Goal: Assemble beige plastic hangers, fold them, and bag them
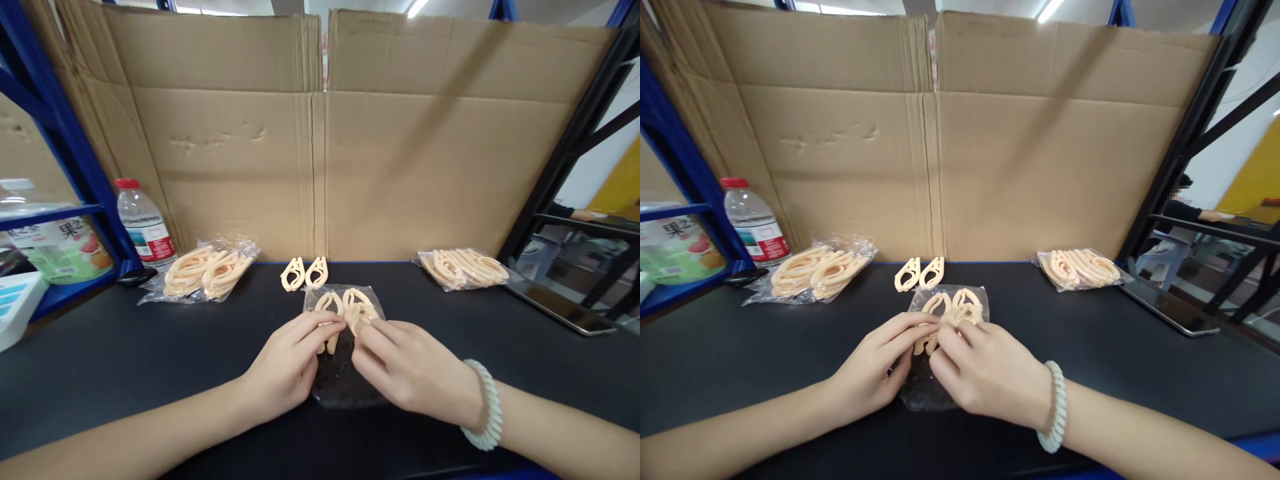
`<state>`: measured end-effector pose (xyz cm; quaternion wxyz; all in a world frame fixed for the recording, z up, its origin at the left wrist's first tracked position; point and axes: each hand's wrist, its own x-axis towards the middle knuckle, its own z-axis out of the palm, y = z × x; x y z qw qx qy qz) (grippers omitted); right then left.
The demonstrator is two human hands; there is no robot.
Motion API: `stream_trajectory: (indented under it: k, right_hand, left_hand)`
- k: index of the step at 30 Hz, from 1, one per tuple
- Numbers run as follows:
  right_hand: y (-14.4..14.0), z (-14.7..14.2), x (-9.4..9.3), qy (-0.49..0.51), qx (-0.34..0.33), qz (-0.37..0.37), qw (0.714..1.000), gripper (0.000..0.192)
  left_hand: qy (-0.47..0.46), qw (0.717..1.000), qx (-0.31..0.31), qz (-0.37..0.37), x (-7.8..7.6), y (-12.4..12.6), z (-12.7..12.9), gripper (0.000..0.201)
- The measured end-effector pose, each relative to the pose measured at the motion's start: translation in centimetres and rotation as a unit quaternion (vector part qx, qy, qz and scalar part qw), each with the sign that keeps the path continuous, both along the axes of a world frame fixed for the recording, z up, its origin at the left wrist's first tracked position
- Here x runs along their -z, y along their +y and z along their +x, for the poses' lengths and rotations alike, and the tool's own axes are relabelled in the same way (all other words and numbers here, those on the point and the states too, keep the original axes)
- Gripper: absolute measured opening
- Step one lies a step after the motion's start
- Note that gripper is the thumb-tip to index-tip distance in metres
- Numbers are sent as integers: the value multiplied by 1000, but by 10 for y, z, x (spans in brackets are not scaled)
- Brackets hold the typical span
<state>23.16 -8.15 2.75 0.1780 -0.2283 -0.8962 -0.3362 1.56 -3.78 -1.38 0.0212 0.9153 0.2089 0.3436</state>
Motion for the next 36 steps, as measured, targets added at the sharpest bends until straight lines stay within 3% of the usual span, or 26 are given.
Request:
stream_trajectory:
  k: [6,12,16,20,23,25,28,32,36]
  right_hand:
    - [8,2,11,-32,123,26,992,25]
    - [18,3,14,-31,175,-6,984,17]
    - [23,9,8,42,180,-124,975,12]
    - [33,20,-7,161,96,-315,930,23]
    - [59,29,-14,236,49,-375,895,23]
    - [86,32,-12,263,77,-343,898,21]
    - [133,29,-6,195,98,-300,929,14]
    - [182,7,0,108,70,-293,947,43]
    - [205,-19,5,12,47,-309,950,53]
  left_hand:
    - [19,999,21,33,-2,0,1,56]
    - [46,998,47,24,-8,-2,2,48]
    - [69,997,47,7,-9,-3,2,48]
    - [71,996,49,-2,-7,-2,1,46]
    - [42,997,54,-22,-7,-3,0,38]
    - [-1,996,56,-62,-9,-4,-1,30]
    - [-93,982,49,-156,-14,-4,-2,22]
    - [-183,950,-8,-253,-17,-3,-4,14]
    - [-199,922,-50,-327,-15,0,-4,7]
